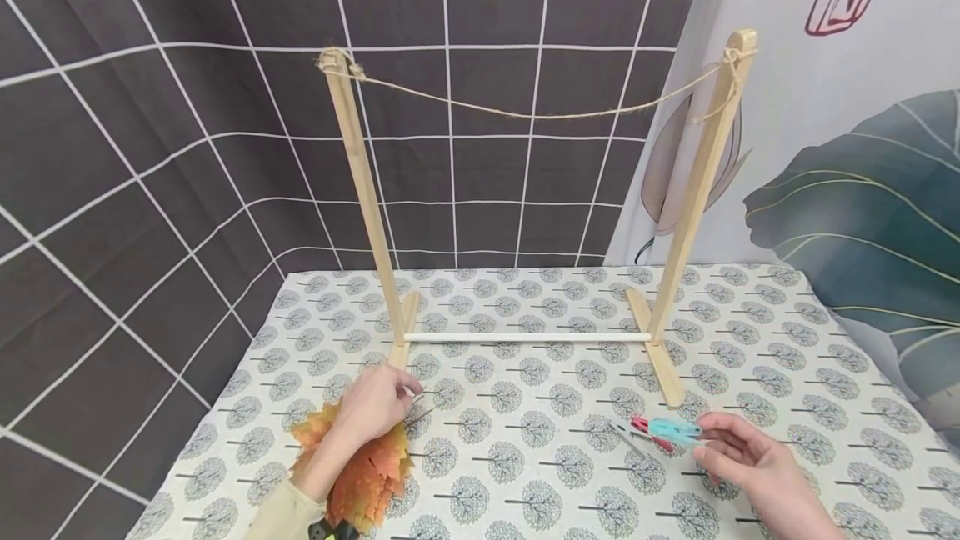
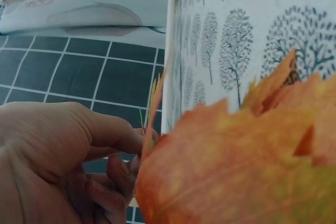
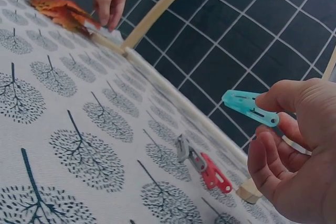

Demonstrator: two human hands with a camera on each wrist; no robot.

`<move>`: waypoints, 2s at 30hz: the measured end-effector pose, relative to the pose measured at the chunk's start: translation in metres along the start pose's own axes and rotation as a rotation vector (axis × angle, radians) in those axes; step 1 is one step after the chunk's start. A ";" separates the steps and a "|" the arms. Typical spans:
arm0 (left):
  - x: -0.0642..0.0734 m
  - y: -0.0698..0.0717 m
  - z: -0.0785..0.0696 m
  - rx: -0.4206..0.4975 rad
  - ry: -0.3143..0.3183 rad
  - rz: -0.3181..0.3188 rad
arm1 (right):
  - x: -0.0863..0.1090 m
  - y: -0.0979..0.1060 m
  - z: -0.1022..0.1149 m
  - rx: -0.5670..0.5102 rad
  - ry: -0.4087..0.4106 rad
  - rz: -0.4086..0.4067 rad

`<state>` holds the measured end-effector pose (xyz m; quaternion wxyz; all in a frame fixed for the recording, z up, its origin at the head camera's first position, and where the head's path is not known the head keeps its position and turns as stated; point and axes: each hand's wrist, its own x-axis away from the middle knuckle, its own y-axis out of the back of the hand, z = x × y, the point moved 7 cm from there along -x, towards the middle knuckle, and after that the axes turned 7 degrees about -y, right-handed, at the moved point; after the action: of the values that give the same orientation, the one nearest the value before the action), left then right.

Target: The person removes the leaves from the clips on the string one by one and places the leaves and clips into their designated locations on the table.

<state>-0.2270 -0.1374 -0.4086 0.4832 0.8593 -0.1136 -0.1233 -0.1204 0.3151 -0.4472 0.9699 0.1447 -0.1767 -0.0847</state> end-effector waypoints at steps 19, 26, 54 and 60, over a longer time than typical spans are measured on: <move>-0.001 -0.011 0.003 0.015 -0.015 0.013 | 0.003 -0.020 -0.018 -0.025 -0.053 0.083; 0.000 -0.014 0.005 0.027 -0.006 0.021 | 0.003 -0.027 -0.025 -0.046 -0.045 0.083; 0.001 -0.020 0.008 0.007 -0.020 0.008 | 0.001 -0.033 -0.028 0.240 -0.052 0.061; 0.002 -0.022 0.009 0.009 -0.013 0.012 | 0.001 -0.034 -0.028 0.259 -0.020 0.063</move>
<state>-0.2264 -0.1344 -0.4320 0.4795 0.8599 -0.1225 -0.1253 -0.1132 0.2901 -0.4829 0.9434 0.2623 -0.2002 -0.0322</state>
